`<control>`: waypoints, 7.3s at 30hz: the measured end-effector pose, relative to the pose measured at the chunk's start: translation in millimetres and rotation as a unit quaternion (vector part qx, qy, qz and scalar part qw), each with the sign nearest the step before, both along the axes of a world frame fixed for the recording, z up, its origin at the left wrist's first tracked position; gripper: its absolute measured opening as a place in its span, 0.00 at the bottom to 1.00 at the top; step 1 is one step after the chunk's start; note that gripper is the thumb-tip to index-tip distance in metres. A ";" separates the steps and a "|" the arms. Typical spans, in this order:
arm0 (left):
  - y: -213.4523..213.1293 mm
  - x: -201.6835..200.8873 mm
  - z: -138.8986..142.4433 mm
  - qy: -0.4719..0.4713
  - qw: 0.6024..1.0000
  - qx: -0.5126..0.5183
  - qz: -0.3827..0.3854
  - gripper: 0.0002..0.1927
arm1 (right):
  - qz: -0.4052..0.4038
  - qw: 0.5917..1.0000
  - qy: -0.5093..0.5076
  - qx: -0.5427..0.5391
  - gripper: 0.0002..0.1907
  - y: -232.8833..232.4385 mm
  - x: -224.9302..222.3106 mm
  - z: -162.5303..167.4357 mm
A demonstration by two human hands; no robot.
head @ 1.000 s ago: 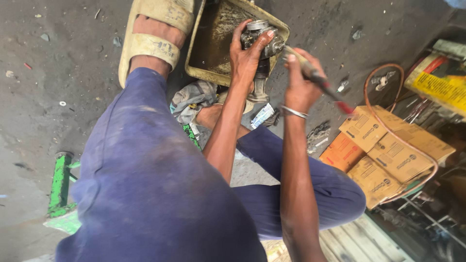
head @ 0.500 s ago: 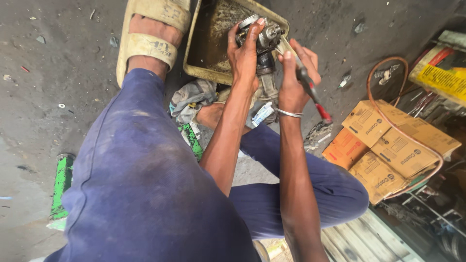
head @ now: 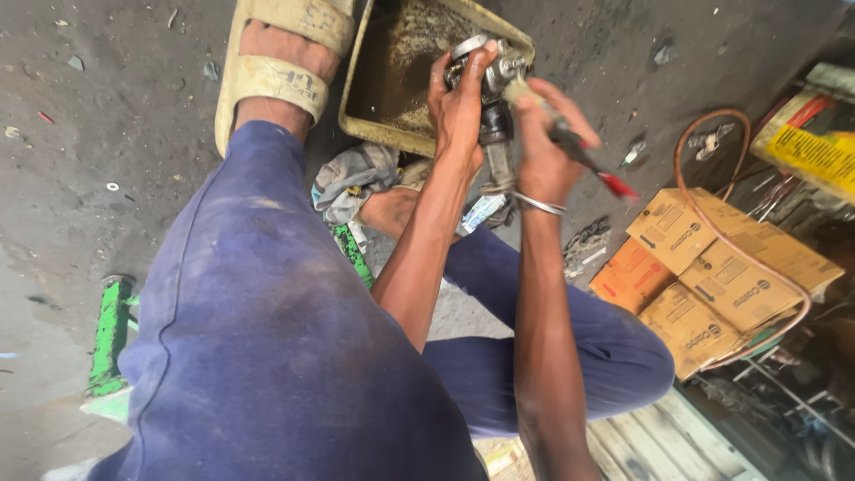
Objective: The person scrubs a metal carburetor with a brush, repeatedly dipping it into a yellow tray containing a cleaning solvent. They rotate the part to scrub different sides and crevices while seated on a low stool in a workshop.
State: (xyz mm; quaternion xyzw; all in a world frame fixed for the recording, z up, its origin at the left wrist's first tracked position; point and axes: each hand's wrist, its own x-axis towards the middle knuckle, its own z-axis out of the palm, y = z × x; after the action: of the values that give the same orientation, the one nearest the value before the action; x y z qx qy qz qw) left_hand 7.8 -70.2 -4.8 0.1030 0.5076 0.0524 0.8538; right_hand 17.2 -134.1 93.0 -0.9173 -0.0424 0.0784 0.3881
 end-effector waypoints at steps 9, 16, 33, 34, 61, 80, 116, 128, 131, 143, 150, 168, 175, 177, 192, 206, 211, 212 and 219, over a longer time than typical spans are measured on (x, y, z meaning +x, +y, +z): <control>-3.3 -2.9 -0.5 -0.057 0.997 0.011 0.040 0.42 | -0.061 0.994 0.063 -0.058 0.08 1.1 3.5 -1.7; 0.5 -5.0 -0.6 -0.010 1.000 0.015 -0.019 0.42 | 0.042 0.995 0.073 -0.048 0.06 -4.3 -1.0 -3.8; 4.3 -6.6 -1.2 -0.001 0.998 0.057 -0.041 0.41 | -0.006 0.998 -0.014 -0.061 0.06 -23.4 6.7 -21.3; 3.5 -5.9 0.7 -0.004 0.999 0.036 -0.040 0.40 | -0.057 0.998 0.006 -0.040 0.06 -26.3 10.6 -20.7; 26.6 -6.5 5.7 -0.065 0.997 -0.042 -0.010 0.47 | -0.011 0.990 0.130 0.052 0.06 -11.1 5.7 -8.9; 42.6 2.3 29.2 -0.184 0.969 0.083 -0.141 0.38 | -0.265 0.909 0.125 0.296 0.19 -94.8 23.2 -48.0; 3.2 -10.5 18.7 0.209 0.794 0.537 -0.194 0.23 | -0.064 0.989 0.046 -0.121 0.04 -0.6 9.6 15.2; 5.9 -10.3 19.4 0.231 0.775 0.549 -0.211 0.23 | 0.042 0.985 -0.052 -0.160 0.04 10.4 -0.5 14.6; 4.5 -9.5 20.4 0.220 0.776 0.553 -0.210 0.24 | 0.140 0.966 -0.160 -0.145 0.04 11.4 -4.0 7.0; 35.0 -4.9 21.4 0.294 0.779 0.522 -0.182 0.25 | -0.010 0.991 -0.092 -0.096 0.04 10.4 -21.6 -12.8; 53.8 -0.6 25.4 0.333 0.824 0.417 -0.187 0.27 | 0.104 0.988 -0.008 -0.110 0.06 6.6 -13.6 -10.2; 55.6 -1.2 27.5 0.358 0.826 0.384 -0.207 0.27 | 0.186 0.974 -0.023 -0.129 0.06 18.0 -2.8 8.0; 53.5 -0.5 29.8 0.344 0.819 0.408 -0.211 0.27 | 0.199 0.968 -0.002 -0.150 0.05 13.2 -2.9 5.6; 54.7 -0.1 31.3 0.342 0.810 0.422 -0.221 0.27 | 0.191 0.972 0.007 -0.134 0.04 12.3 -3.2 4.6; 79.4 3.5 40.3 0.340 0.835 0.405 -0.154 0.26 | -0.086 0.989 0.121 0.028 0.10 -40.9 0.9 -53.9; 73.4 32.0 101.4 0.081 0.830 0.457 -0.308 0.29 | -0.011 0.999 0.004 -0.035 0.17 28.9 -29.8 -191.1; 68.0 32.3 103.9 0.051 0.833 0.455 -0.311 0.29 | 0.170 0.984 0.034 0.024 0.14 48.3 -66.2 -177.4; 68.0 31.4 102.0 0.048 0.836 0.448 -0.313 0.29 | 0.205 0.978 0.034 -0.021 0.13 48.8 -71.7 -174.0; 59.1 30.1 91.3 0.079 0.822 0.470 -0.313 0.30 | 0.030 0.980 0.190 -0.058 0.09 32.6 -64.3 -186.1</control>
State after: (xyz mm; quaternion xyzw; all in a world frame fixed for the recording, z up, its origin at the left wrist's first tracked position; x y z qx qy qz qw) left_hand 37.9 -11.2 86.5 0.6488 0.4277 0.0067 0.6293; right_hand -47.2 -101.5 -93.0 -0.9048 0.0093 0.2650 0.3331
